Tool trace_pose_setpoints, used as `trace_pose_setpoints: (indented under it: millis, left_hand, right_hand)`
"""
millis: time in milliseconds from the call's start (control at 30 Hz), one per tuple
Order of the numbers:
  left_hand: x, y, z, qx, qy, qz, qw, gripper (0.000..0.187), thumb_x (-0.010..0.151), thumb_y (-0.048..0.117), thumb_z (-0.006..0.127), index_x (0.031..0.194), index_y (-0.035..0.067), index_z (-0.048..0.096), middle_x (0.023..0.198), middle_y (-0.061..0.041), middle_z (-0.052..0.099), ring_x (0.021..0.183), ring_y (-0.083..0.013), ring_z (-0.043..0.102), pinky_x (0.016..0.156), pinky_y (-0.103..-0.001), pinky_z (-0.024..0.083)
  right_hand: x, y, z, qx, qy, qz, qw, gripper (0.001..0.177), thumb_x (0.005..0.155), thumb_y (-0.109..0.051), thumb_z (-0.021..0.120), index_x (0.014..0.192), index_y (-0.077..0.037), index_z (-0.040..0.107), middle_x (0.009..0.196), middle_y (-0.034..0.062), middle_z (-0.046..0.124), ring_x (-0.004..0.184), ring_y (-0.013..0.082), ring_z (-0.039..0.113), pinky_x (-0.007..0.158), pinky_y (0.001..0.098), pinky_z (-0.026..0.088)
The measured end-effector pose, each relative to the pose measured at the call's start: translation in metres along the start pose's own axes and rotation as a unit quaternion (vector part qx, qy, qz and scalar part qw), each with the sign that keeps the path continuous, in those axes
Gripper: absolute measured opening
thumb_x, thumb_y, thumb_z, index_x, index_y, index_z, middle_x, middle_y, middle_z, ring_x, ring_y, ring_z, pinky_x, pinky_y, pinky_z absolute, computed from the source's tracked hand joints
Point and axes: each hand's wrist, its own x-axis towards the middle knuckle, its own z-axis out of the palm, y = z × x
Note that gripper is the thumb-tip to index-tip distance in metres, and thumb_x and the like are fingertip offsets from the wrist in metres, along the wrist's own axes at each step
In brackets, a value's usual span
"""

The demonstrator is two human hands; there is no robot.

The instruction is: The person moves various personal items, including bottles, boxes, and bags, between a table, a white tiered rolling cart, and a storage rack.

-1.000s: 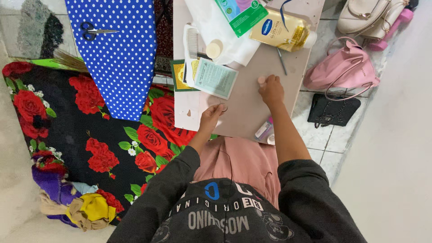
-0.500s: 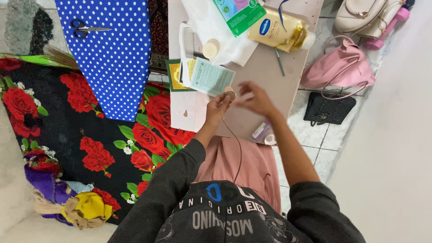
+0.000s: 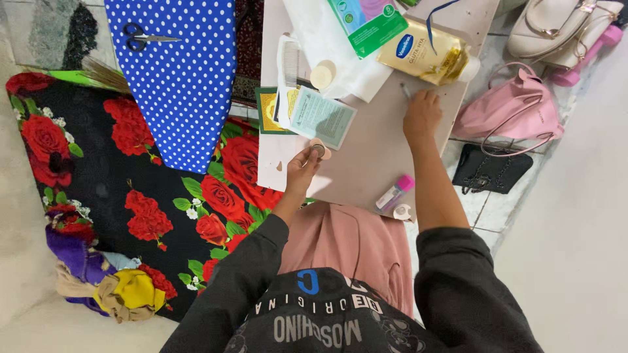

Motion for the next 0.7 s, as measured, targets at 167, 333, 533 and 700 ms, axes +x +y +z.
trace_pose_setpoints:
  millis: [167, 333, 533, 700]
  left_hand:
    - [0.003, -0.001, -0.002, 0.006, 0.018, -0.016, 1.0, 0.042, 0.088, 0.029, 0.062, 0.118, 0.0, 0.058, 0.104, -0.002, 0.062, 0.093, -0.01, 0.058, 0.085, -0.025, 0.049]
    - [0.005, -0.008, -0.001, -0.01, 0.003, -0.025, 1.0, 0.042, 0.086, 0.03, 0.063, 0.118, 0.003, 0.058, 0.105, -0.001, 0.062, 0.094, -0.0096, 0.058, 0.084, -0.025, 0.048]
    - [0.008, -0.008, -0.015, -0.014, -0.018, -0.005, 1.0, 0.042, 0.087, 0.033, 0.061, 0.12, 0.006, 0.056, 0.104, 0.0, 0.061, 0.095, -0.0093, 0.057, 0.083, -0.025, 0.046]
    - [0.003, -0.013, -0.029, -0.021, -0.032, 0.007, 0.999, 0.041, 0.089, 0.034, 0.059, 0.119, 0.006, 0.058, 0.103, -0.001, 0.062, 0.094, -0.0102, 0.056, 0.084, -0.026, 0.046]
  right_hand:
    - [-0.002, 0.019, -0.002, 0.081, 0.061, -0.133, 0.986, 0.03, 0.091, 0.0, 0.043, 0.12, 0.0, 0.049, 0.111, 0.0197, 0.053, 0.105, 0.0377, 0.05, 0.091, 0.0452, 0.042]
    - [0.044, 0.012, -0.072, 0.057, 0.204, -0.035, 0.977, 0.056, 0.088, -0.019, 0.063, 0.13, 0.011, 0.039, 0.112, 0.0257, 0.053, 0.097, 0.0402, 0.053, 0.08, 0.0464, 0.04]
    - [0.073, 0.012, -0.089, -0.021, 0.064, 0.072, 0.995, 0.049, 0.076, -0.039, 0.077, 0.104, -0.003, 0.06, 0.1, 0.0215, 0.055, 0.091, 0.0391, 0.055, 0.075, 0.0478, 0.044]
    - [0.04, 0.019, -0.041, 0.048, 0.038, 0.095, 0.994, 0.043, 0.074, -0.042, 0.074, 0.097, -0.007, 0.065, 0.099, 0.022, 0.055, 0.087, 0.0408, 0.057, 0.069, 0.049, 0.046]
